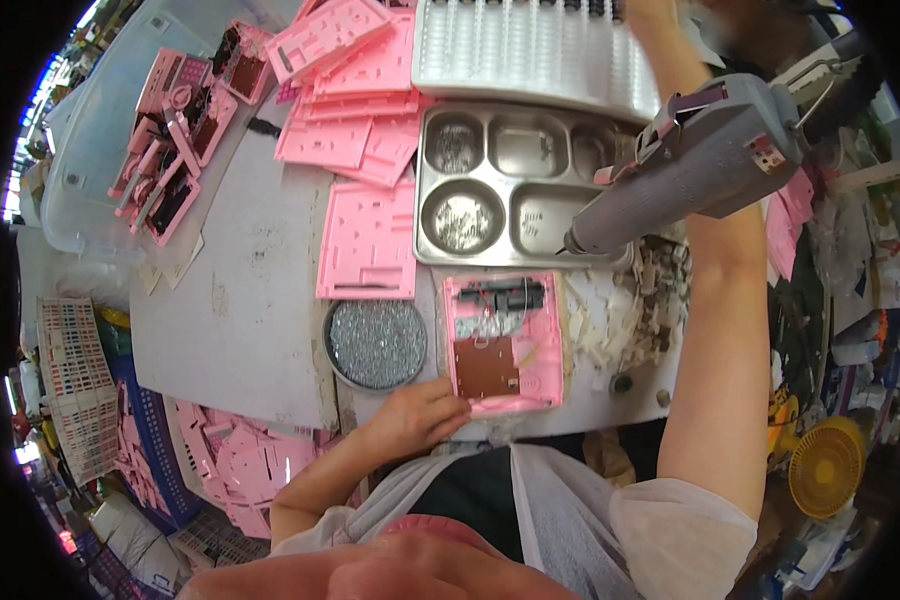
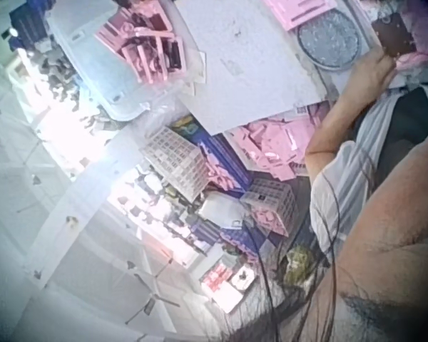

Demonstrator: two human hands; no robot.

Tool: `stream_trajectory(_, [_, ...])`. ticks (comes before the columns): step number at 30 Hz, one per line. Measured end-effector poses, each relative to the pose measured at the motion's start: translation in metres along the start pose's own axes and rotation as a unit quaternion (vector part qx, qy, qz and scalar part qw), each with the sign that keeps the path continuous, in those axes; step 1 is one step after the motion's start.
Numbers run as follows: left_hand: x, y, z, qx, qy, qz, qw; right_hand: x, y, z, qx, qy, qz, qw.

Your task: Assembling and soldering electronic components inside pink plastic toy housings at a factory workbench.

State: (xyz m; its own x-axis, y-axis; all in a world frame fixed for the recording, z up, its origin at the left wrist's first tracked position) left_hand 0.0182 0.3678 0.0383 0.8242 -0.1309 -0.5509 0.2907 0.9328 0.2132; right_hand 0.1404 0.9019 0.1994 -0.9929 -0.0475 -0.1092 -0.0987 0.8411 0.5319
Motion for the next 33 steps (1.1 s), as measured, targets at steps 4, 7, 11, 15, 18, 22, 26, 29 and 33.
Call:
stream_trajectory(4, [0.005, 0.000, -0.001, -0.006, 0.045, -0.012, 0.999, -0.167, -0.112, -0.079, -0.072, -0.082, -0.001, 0.994])
stream_trajectory(7, [0.006, 0.004, 0.000, -0.002, 0.045, -0.009, 0.999, -0.181, -0.286, -0.123, 0.078, -0.119, 0.069, 0.987])
stream_trajectory(11, [-0.006, 0.002, 0.007, -0.025, 0.041, 0.007, 0.999, -0.069, -0.431, -0.124, 0.185, -0.123, -0.219, 0.950])
stream_trajectory(15, [-0.002, 0.006, 0.006, -0.012, 0.029, 0.009, 0.999, -0.036, -0.454, -0.129, 0.022, -0.221, -0.277, 0.935])
stream_trajectory(18, [-0.002, 0.006, 0.007, -0.017, 0.032, 0.011, 0.999, -0.026, -0.455, -0.143, -0.091, -0.269, -0.281, 0.917])
stream_trajectory(22, [0.000, 0.005, 0.006, -0.021, 0.028, 0.010, 0.999, -0.028, -0.463, -0.138, -0.104, -0.220, -0.250, 0.937])
stream_trajectory(26, [0.000, 0.007, 0.005, -0.035, 0.017, -0.001, 0.999, -0.036, -0.466, -0.124, -0.073, -0.175, -0.245, 0.951])
stream_trajectory(29, [-0.001, 0.007, 0.006, -0.033, 0.024, -0.009, 0.999, -0.028, -0.459, -0.138, -0.114, -0.230, -0.277, 0.926])
stream_trajectory(33, [-0.004, 0.010, 0.013, -0.048, 0.050, -0.051, 0.996, -0.051, -0.417, -0.110, -0.005, -0.238, -0.260, 0.936])
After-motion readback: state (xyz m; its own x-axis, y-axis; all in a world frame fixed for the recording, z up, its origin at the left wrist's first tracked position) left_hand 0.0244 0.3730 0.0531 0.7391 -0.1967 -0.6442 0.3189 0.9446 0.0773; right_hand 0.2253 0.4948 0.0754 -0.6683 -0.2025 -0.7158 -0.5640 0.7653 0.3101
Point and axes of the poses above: each hand's wrist, its own y-axis towards the middle knuckle, its own x-axis out of the palm, z = x × y, the point moved 8 cm from there along y, towards the middle knuckle, and after that the axes turned 5 degrees about z, right-handed, at the moved point
